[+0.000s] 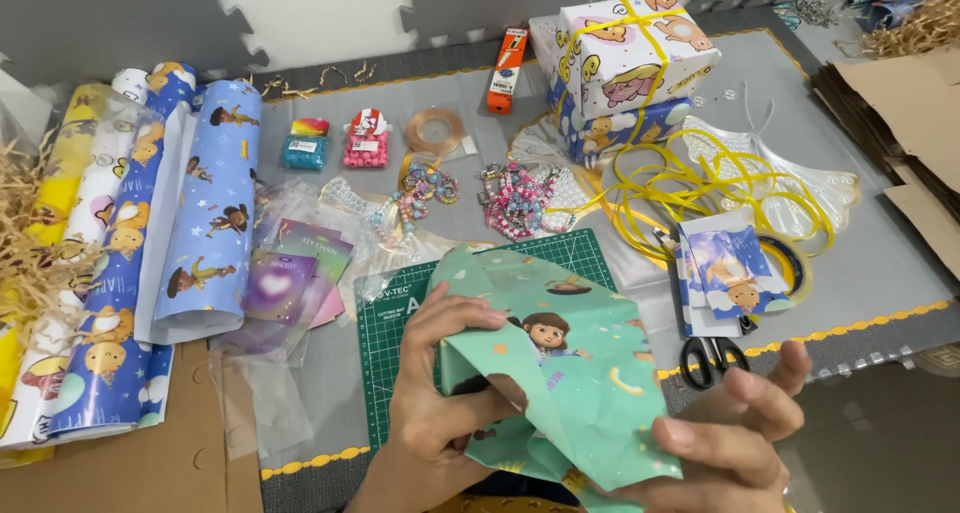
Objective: Folding patterned paper to wrap a small box on a workshop table.
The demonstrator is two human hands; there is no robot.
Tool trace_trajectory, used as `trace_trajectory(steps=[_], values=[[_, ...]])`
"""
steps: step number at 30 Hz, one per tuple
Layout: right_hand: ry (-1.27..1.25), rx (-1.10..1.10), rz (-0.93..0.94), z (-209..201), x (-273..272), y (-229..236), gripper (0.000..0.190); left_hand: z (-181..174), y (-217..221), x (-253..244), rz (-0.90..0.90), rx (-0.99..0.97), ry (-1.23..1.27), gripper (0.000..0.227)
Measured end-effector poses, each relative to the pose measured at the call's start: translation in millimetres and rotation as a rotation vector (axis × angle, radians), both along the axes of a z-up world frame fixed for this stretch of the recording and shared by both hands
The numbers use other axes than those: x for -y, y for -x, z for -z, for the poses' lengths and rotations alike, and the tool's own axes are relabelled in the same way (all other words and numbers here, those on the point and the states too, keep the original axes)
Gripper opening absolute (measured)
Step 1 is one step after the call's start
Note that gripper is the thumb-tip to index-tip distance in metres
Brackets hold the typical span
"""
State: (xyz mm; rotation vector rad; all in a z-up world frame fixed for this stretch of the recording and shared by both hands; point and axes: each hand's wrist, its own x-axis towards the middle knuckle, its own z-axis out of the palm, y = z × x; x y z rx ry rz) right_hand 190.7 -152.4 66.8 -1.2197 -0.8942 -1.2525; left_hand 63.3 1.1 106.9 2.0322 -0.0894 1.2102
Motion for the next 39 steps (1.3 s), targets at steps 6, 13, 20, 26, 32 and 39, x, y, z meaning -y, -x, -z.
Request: trace_trajectory(steps=[6,13,20,26,32,39], values=[[0.410,-0.157,0.197,-29.5,56.4,35.1,0.022,-12.5,6.9,-3.3,0.119,-0.166,-0.029,0.023],[0.833,-0.206,-0.250,-55.0,88.7,27.4,0.016,-9.8,1.5,-2.6,0.102,-0.161,-0.023,0.023],[0.756,-0.237,-0.244,-62.3,82.0,31.6,0.010,-12.7,1.0,-5.1,0.082,-0.154,-0.048,0.018],[0.759,-0.222,-0.231,-45.8,90.9,27.4,0.015,-22.2,5.0,-5.6,0.101,-0.212,-0.073,0.018],[0.598,-0.256,-0.367,-22.3,82.7,30.3,0.004,-22.2,4.3,-7.7,0.122,-0.215,-0.069,0.023],[0.879,-0.137,0.488,-45.1,68.3,42.8,0.020,-24.9,5.7,-4.0,0.189,-0.256,0.011,0.029]])
